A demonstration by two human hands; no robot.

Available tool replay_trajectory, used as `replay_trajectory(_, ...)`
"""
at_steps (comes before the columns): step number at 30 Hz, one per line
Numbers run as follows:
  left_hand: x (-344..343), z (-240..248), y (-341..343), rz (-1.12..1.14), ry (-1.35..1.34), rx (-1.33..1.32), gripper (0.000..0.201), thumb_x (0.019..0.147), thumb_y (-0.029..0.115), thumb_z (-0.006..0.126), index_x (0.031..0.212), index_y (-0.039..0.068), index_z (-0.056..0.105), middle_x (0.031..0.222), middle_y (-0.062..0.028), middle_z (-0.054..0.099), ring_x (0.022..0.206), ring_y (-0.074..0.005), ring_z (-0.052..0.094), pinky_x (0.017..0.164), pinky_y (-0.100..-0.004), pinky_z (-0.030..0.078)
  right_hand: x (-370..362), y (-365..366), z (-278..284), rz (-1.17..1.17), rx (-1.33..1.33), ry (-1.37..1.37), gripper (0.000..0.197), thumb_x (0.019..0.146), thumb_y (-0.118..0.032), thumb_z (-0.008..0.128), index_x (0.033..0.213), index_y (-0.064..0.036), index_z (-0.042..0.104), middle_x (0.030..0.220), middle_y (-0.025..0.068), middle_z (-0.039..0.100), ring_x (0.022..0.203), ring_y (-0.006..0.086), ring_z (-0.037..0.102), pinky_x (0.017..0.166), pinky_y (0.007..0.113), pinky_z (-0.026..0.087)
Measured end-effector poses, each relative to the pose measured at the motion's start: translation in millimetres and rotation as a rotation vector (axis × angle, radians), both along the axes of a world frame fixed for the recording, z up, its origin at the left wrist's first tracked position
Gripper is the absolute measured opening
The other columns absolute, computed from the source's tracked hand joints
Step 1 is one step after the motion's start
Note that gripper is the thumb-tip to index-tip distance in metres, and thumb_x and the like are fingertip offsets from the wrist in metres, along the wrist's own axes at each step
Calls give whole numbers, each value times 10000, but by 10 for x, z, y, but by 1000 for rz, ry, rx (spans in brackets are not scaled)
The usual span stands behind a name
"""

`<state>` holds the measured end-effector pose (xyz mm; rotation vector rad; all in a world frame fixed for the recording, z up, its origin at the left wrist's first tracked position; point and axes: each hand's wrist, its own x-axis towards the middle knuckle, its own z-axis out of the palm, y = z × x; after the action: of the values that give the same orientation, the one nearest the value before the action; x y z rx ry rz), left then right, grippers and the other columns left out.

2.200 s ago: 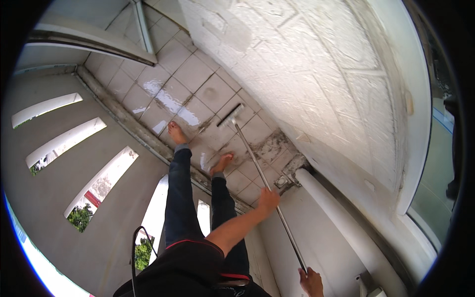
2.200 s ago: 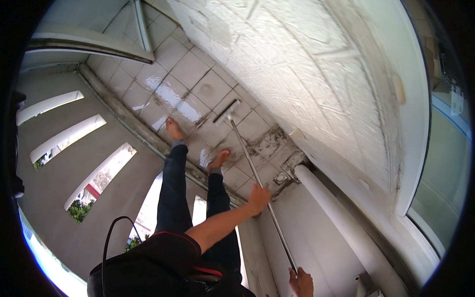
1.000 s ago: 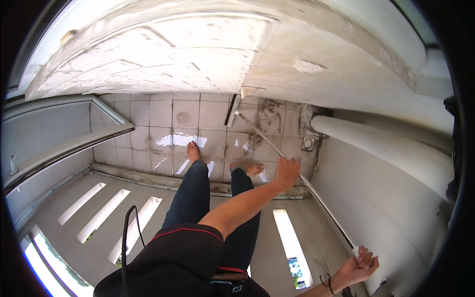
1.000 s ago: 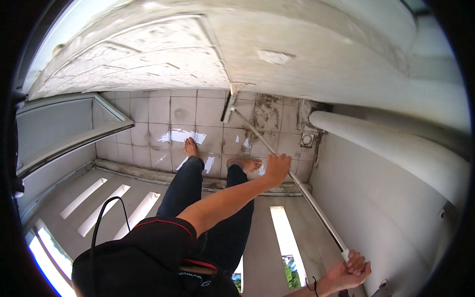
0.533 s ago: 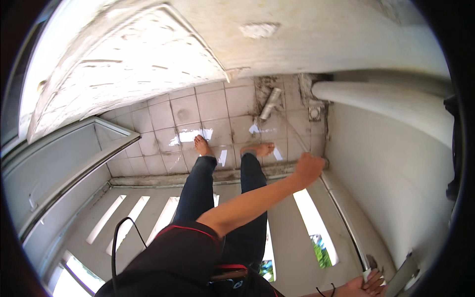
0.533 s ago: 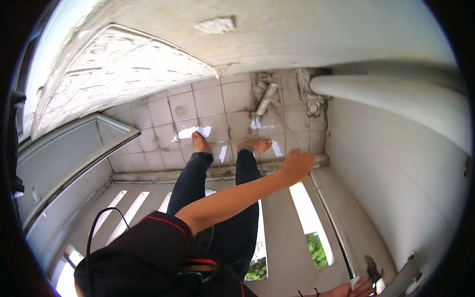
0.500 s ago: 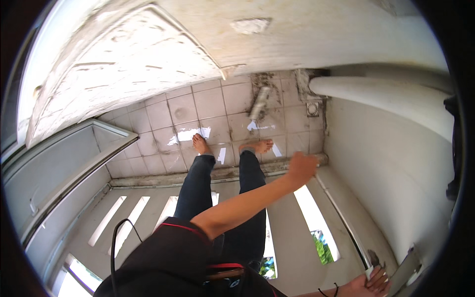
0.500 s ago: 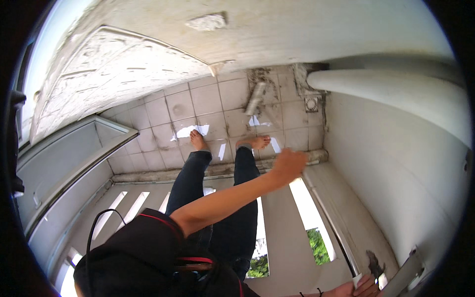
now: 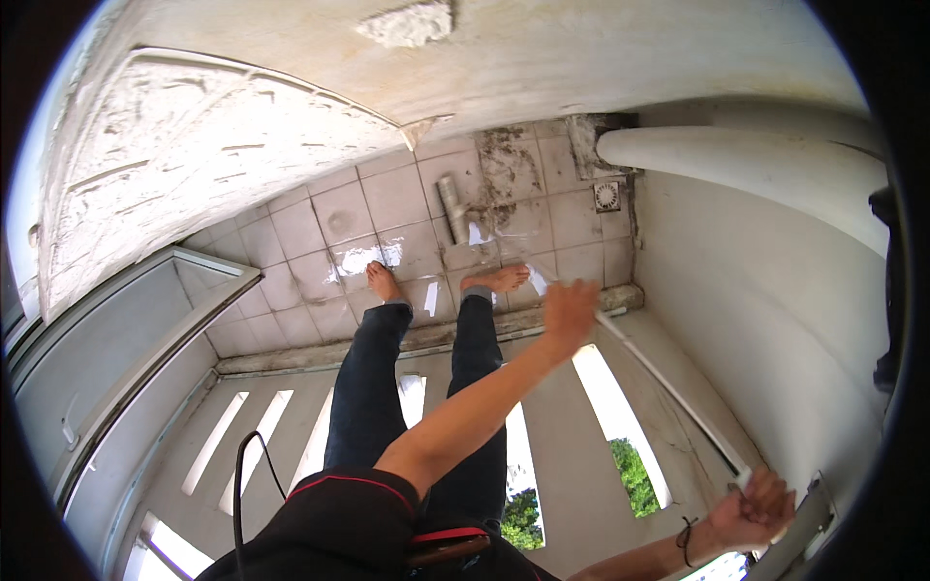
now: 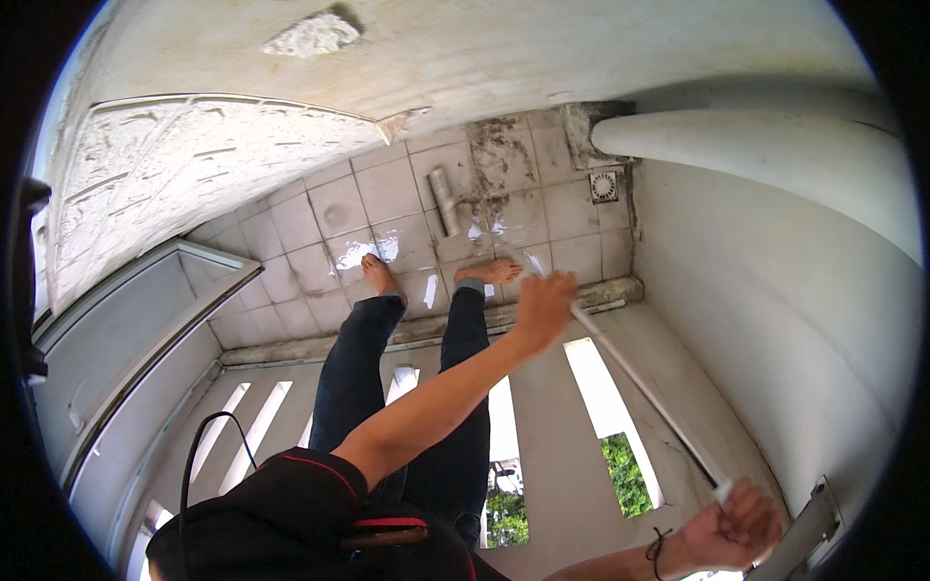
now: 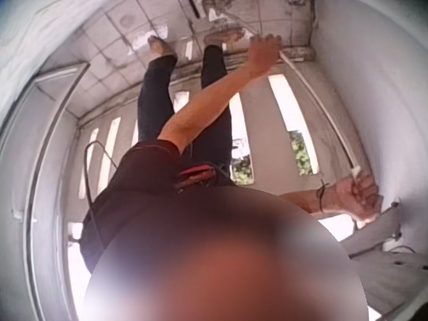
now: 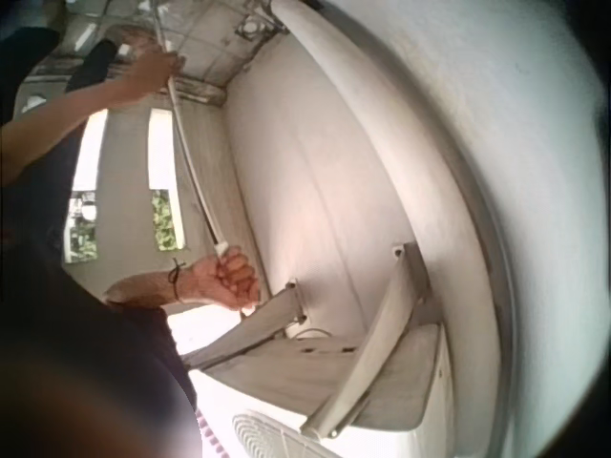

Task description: The person pours water from a large plastic bottle onto a tiled floor and scrubs the surface with a sponge. They then use a floor squeegee to push the water and debris toward a drain, repeating the process of pouring and squeegeeing to clean the area.

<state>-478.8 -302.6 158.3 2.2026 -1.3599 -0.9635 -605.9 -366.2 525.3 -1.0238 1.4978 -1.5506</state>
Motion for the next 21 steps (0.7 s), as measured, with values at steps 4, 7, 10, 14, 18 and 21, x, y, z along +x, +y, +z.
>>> replay_trajectory(4, -194, 342, -561, 11, 255, -127, 211, 746, 20, 648, 905, 145, 587, 936, -55, 643, 891, -327, 588, 772, -431, 430, 216, 5, 371, 30, -96, 85, 500, 932, -153, 505, 510, -196, 240, 488, 7, 212, 476, 146, 227, 553, 323, 282)
replay_trajectory(7, 22, 627, -635, -37, 245, -252, 211, 738, 29, 657, 901, 145, 590, 918, -62, 642, 867, -333, 592, 763, -433, 433, 535, 114, 488, -269, -290, 295, 410, 860, -256, 505, 535, -192, 264, 456, -34, 182, 391, 134, 218, 442, 337, 255)
replay_trajectory(10, 303, 849, -574, -175, 392, -189, 186, 736, 51, 676, 880, 142, 599, 898, -54, 652, 844, -332, 605, 761, -428, 441, 594, 72, 488, -194, -392, 227, 380, 914, -261, 485, 581, -170, 326, 484, -27, 191, 429, 136, 234, 503, 334, 291)
replay_trajectory(14, 595, 667, -732, -170, 47, -36, 161, 724, 104, 714, 849, 136, 616, 850, -50, 670, 820, -328, 619, 749, -421, 452, 352, -87, 229, -398, -236, 165, 429, 944, -129, 514, 561, -147, 322, 511, 4, 195, 502, 173, 256, 605, 336, 325)
replay_trajectory(18, 429, 167, -999, -187, 42, -203, 152, 721, 138, 730, 833, 134, 627, 816, -57, 675, 822, -318, 624, 758, -416, 463, 239, -126, -18, -179, -155, 1, 454, 937, -101, 490, 574, -170, 226, 532, -1, 172, 515, 121, 202, 572, 306, 271)
replay_trajectory(21, 78, -79, -1055, -261, 60, -177, 144, 730, 138, 726, 837, 132, 630, 825, -60, 675, 825, -308, 626, 775, -413, 463, 304, -58, -99, -431, -161, 114, 452, 936, -94, 479, 575, -171, 217, 530, 0, 182, 513, 114, 200, 568, 301, 263)
